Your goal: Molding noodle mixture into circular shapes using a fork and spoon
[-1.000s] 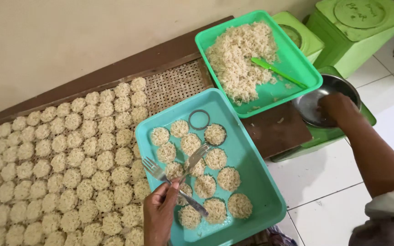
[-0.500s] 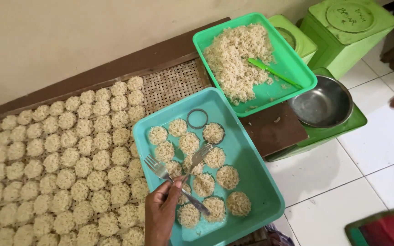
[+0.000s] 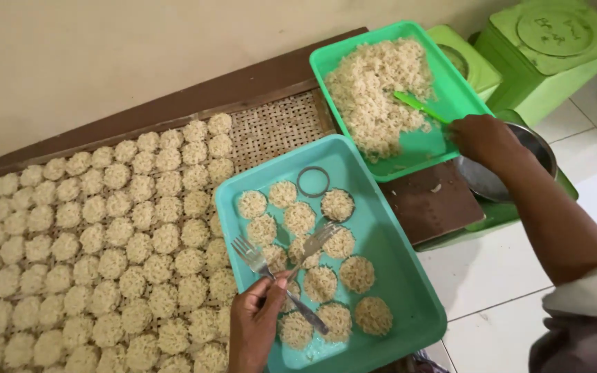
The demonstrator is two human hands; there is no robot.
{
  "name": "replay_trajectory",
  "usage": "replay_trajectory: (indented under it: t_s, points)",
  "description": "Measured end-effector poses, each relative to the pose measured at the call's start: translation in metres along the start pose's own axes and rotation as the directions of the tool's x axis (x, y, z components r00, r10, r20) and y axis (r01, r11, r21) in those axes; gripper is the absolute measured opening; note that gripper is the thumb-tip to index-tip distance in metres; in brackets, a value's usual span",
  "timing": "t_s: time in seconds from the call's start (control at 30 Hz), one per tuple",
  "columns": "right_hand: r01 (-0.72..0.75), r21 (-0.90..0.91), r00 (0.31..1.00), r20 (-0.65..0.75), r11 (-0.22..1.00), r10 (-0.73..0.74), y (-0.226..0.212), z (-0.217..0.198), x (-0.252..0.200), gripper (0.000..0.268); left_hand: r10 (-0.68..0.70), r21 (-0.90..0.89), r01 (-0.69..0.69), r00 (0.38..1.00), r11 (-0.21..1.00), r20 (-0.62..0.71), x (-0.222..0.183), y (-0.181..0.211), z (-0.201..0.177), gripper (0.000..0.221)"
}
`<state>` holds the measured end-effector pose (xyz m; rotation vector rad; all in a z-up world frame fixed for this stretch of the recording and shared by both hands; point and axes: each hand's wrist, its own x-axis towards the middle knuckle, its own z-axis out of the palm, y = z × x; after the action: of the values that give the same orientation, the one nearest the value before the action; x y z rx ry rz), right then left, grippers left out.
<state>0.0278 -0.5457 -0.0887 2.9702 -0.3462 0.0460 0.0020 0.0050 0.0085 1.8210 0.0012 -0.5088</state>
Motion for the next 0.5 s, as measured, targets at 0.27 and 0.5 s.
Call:
replay_trajectory:
  t_s: [0.27,0.5]
  points:
    - [0.066,0.280,0.998,0.001,0.958,-0.069,-0.018,0.047,0.096,0.092,-0.075,0.004,0.075,0.997,0.997,-0.002,0.018,-0.008,0.007,0.030]
    - [0.060,0.249,0.995,0.062,0.967,-0.078,-0.031,0.035,0.121,0.041,-0.070,-0.034,0.070,0.997,0.997,0.014,0.023,-0.015,0.001,0.030]
